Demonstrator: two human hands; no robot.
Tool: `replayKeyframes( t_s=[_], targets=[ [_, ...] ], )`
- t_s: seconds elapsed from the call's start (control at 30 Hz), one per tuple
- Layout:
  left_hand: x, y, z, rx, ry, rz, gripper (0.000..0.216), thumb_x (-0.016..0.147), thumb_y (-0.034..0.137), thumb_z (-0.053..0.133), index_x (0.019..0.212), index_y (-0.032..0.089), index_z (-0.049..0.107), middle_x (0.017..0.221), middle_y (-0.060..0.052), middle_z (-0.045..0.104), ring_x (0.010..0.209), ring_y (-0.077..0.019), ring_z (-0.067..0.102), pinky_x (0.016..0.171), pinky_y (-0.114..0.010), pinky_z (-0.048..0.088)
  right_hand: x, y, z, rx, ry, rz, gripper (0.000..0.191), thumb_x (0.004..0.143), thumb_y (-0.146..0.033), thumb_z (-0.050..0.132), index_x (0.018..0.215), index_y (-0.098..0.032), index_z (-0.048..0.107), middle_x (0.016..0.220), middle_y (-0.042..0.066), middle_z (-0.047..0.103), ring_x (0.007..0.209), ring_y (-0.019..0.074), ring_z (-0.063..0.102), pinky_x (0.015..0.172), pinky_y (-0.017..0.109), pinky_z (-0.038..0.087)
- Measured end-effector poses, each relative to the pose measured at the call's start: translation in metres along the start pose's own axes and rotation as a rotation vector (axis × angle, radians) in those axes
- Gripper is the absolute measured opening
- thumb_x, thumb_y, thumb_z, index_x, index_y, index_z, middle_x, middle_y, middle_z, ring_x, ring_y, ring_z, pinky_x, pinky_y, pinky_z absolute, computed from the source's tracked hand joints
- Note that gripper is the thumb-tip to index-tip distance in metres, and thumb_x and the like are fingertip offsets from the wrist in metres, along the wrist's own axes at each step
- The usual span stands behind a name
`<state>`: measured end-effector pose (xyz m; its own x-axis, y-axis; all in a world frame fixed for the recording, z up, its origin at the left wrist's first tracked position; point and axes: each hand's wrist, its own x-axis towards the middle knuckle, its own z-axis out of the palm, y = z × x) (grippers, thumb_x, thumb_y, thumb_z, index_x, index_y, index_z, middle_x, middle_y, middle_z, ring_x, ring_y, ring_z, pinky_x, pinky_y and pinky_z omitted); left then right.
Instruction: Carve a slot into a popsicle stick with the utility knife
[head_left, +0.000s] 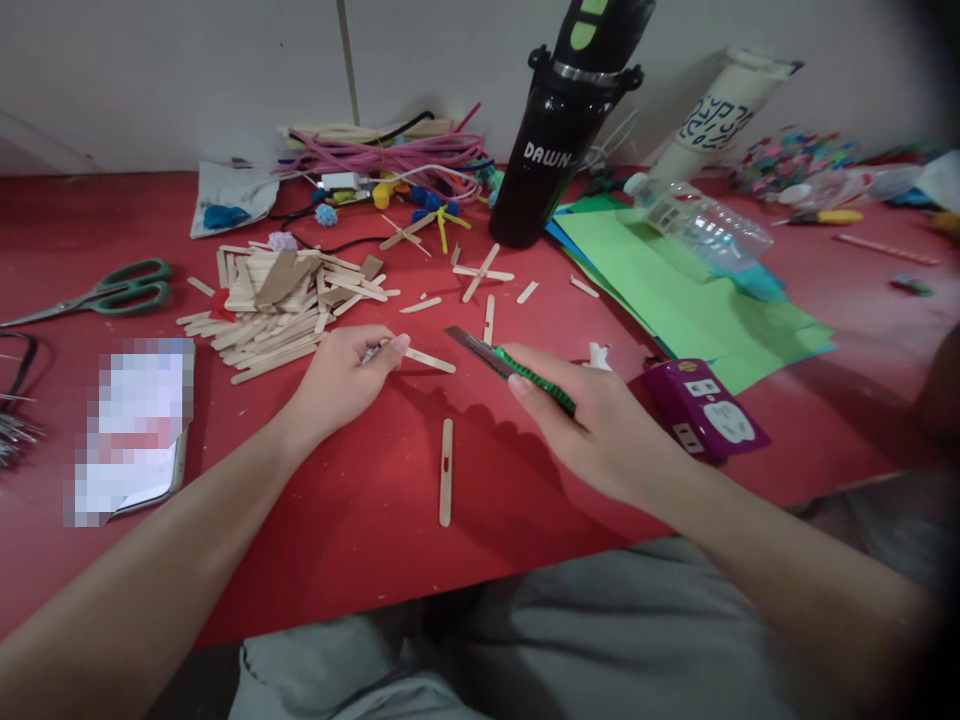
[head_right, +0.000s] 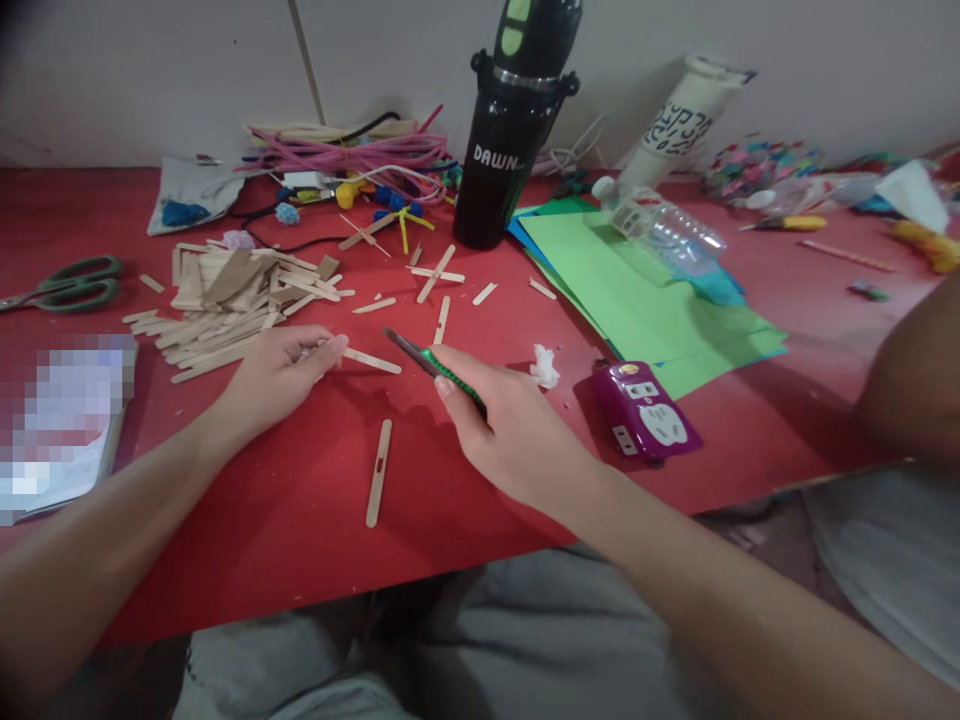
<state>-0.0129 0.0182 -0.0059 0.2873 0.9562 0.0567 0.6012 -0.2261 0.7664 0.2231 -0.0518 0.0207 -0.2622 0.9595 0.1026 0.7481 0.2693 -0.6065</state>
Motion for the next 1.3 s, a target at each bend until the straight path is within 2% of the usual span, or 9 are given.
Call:
replayKeyframes(
  t_s=[0.13, 0.27, 0.4, 0.73, 0.9, 1.07, 1.17, 1.3],
  targets=[
    [0.0, 0.002, 0.001, -0.006, 0.048, -0.016, 0.034, 0.089, 0.039, 0.047, 0.065, 0.016, 0.054, 0.056, 0.004, 0.044, 0.054, -0.0088, 0.035, 0.055, -0.026, 0.027, 0.0, -0.002, 0.006, 0.062, -0.066, 0.039, 0.03, 0.097, -0.032, 0.043, 0.118, -0.02, 0.061, 0.098, 0.005, 0.072, 0.085, 0.0212, 0.066, 0.074, 0.032, 0.05],
    [0.0, 0.001, 0.001, 0.023, 0.033, -0.025, 0.035, 0.088, 0.041, 0.048, 0.065, 0.016, 0.056, 0.055, 0.004, 0.043, 0.054, -0.0089, 0.035, 0.054, -0.027, 0.026, 0.001, -0.004, 0.012, 0.142, -0.178, 0.103, 0.029, 0.098, -0.031, 0.04, 0.118, -0.022, 0.06, 0.103, 0.004, 0.071, 0.094, 0.0216, 0.065, 0.084, 0.034, 0.048],
    [0.0, -0.001, 0.002, 0.057, 0.003, -0.028, 0.037, 0.086, 0.044, 0.049, 0.064, 0.016, 0.057, 0.057, 0.003, 0.046, 0.057, -0.0097, 0.038, 0.057, -0.027, 0.027, 0.004, -0.002, 0.017, 0.169, -0.197, 0.144, 0.03, 0.099, -0.031, 0.038, 0.121, -0.024, 0.058, 0.105, 0.004, 0.07, 0.096, 0.0215, 0.065, 0.088, 0.036, 0.047],
    [0.0, 0.0, 0.002, 0.244, -0.124, -0.037, 0.032, 0.085, 0.041, 0.045, 0.064, 0.019, 0.055, 0.063, 0.001, 0.054, 0.063, -0.0128, 0.046, 0.061, -0.028, 0.03, 0.005, 0.002, 0.019, 0.209, -0.179, 0.107, 0.029, 0.099, -0.031, 0.039, 0.12, -0.025, 0.058, 0.109, 0.003, 0.07, 0.098, 0.0202, 0.064, 0.086, 0.034, 0.047],
    [-0.001, 0.001, 0.003, 0.302, -0.123, -0.043, 0.03, 0.084, 0.041, 0.044, 0.067, 0.019, 0.055, 0.066, 0.001, 0.057, 0.062, -0.0128, 0.045, 0.059, -0.028, 0.029, 0.006, 0.003, 0.021, 0.18, -0.168, 0.105, 0.031, 0.099, -0.03, 0.039, 0.122, -0.024, 0.058, 0.109, 0.004, 0.07, 0.096, 0.0207, 0.065, 0.083, 0.033, 0.048],
    [-0.001, 0.0, 0.003, 0.316, -0.123, -0.048, 0.032, 0.085, 0.042, 0.042, 0.066, 0.019, 0.054, 0.063, 0.001, 0.054, 0.061, -0.013, 0.045, 0.059, -0.028, 0.029, 0.006, 0.002, 0.02, 0.135, -0.175, 0.084, 0.034, 0.099, -0.028, 0.038, 0.125, -0.023, 0.057, 0.101, 0.004, 0.071, 0.086, 0.02, 0.066, 0.079, 0.033, 0.049],
    [-0.001, 0.0, 0.002, 0.308, -0.142, -0.064, 0.032, 0.085, 0.042, 0.042, 0.066, 0.02, 0.055, 0.064, 0.001, 0.055, 0.063, -0.0134, 0.045, 0.06, -0.029, 0.029, 0.005, 0.002, 0.021, 0.102, -0.162, 0.059, 0.039, 0.098, -0.027, 0.038, 0.134, -0.023, 0.053, 0.107, 0.006, 0.071, 0.089, 0.0207, 0.067, 0.079, 0.033, 0.05],
    [-0.001, 0.002, 0.002, 0.327, -0.145, -0.068, 0.032, 0.085, 0.042, 0.041, 0.067, 0.02, 0.055, 0.066, 0.001, 0.057, 0.064, -0.0137, 0.046, 0.06, -0.029, 0.028, 0.004, 0.004, 0.022, 0.043, -0.169, 0.037, 0.05, 0.097, -0.025, 0.038, 0.148, -0.025, 0.038, 0.108, 0.007, 0.072, 0.085, 0.0209, 0.069, 0.076, 0.033, 0.054]
  ],
)
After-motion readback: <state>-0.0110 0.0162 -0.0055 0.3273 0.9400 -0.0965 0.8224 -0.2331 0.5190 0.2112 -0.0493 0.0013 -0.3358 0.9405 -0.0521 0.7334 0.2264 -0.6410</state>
